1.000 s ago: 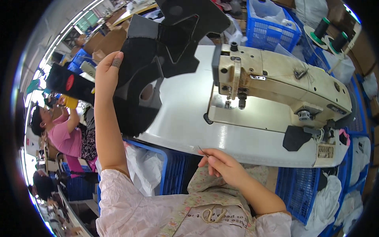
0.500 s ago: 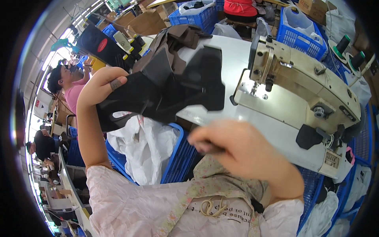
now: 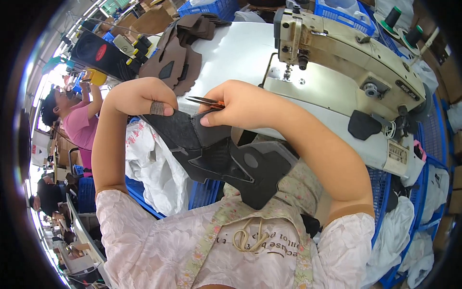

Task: Sewing together components of shoe uppers using a heavy-duty industrial sewing machine.

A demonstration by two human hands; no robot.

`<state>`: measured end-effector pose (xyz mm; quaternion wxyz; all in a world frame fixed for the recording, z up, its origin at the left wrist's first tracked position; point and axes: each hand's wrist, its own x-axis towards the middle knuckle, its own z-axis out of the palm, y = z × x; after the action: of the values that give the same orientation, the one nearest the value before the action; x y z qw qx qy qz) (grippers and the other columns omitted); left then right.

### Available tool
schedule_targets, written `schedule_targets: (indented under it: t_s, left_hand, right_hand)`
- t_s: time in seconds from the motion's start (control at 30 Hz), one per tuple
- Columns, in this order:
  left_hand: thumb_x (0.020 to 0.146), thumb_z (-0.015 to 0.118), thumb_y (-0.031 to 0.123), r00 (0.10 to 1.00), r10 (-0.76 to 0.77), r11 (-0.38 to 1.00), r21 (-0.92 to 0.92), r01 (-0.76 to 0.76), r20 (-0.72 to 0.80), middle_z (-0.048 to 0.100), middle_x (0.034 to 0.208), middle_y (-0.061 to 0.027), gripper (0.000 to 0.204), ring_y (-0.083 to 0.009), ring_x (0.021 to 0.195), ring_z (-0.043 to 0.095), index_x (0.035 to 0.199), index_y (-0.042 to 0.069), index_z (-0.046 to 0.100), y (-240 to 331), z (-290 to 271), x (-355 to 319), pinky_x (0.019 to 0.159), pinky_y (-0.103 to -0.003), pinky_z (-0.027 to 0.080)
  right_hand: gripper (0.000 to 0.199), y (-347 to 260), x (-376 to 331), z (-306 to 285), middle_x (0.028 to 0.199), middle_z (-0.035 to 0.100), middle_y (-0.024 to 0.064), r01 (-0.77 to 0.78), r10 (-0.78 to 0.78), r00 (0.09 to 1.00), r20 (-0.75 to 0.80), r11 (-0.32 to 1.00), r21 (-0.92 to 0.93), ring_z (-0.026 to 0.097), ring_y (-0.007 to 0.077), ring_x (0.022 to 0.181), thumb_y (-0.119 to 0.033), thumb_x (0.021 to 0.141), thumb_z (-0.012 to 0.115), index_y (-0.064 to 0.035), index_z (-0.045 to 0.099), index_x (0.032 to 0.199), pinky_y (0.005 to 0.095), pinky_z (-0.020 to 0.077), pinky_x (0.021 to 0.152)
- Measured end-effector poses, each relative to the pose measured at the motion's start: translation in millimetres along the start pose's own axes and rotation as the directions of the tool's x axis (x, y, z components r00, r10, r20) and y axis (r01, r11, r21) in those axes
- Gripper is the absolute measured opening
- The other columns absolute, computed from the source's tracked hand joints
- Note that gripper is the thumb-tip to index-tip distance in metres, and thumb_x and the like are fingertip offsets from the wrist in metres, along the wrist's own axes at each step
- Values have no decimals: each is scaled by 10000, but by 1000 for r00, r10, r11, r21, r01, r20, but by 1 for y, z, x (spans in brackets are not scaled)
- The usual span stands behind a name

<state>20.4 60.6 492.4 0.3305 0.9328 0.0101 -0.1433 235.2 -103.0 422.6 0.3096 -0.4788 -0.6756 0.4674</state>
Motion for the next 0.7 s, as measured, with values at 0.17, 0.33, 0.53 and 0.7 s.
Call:
schedule_targets:
  t_s: [0.17, 0.33, 0.53, 0.7]
  left_hand:
    - [842, 747, 186, 998, -7, 954, -297, 25, 63, 626, 742, -64, 256, -160, 680, 568, 887, -43, 644, 8, 12, 30, 637, -323, 451]
    - [738, 826, 142, 989, -69, 961, -259, 101, 132, 620, 716, -20, 253, -100, 656, 523, 839, -24, 664, 12, 20, 57, 613, -279, 423]
    - [692, 837, 116, 976, -185, 955, -213, 206, 113, 563, 600, -6, 225, -104, 606, 505, 711, -20, 659, 18, 25, 64, 595, -267, 403]
    - [687, 837, 135, 970, -159, 961, -195, 194, 184, 536, 572, -8, 225, -105, 553, 453, 705, -12, 669, 10, 31, 68, 532, -290, 362]
  right_hand:
    - [249, 14, -16, 4, 867, 706, 85, -42, 64, 988, -138, 987, 155, 627, 157, 794, -190, 870, 712, 5, 694, 1024, 310, 499, 763]
    - [216, 12, -27, 10, 848, 701, 87, 2, 28, 981, -192, 988, 155, 606, 151, 756, -173, 882, 692, 11, 686, 993, 317, 498, 739]
    - [197, 15, -32, 16, 834, 694, 99, -9, 44, 971, -234, 989, 150, 597, 147, 746, -155, 879, 681, 21, 678, 966, 325, 490, 719]
    - [194, 25, -32, 20, 816, 687, 105, 26, 21, 973, -232, 980, 198, 593, 149, 736, -151, 877, 679, 26, 677, 959, 327, 484, 704]
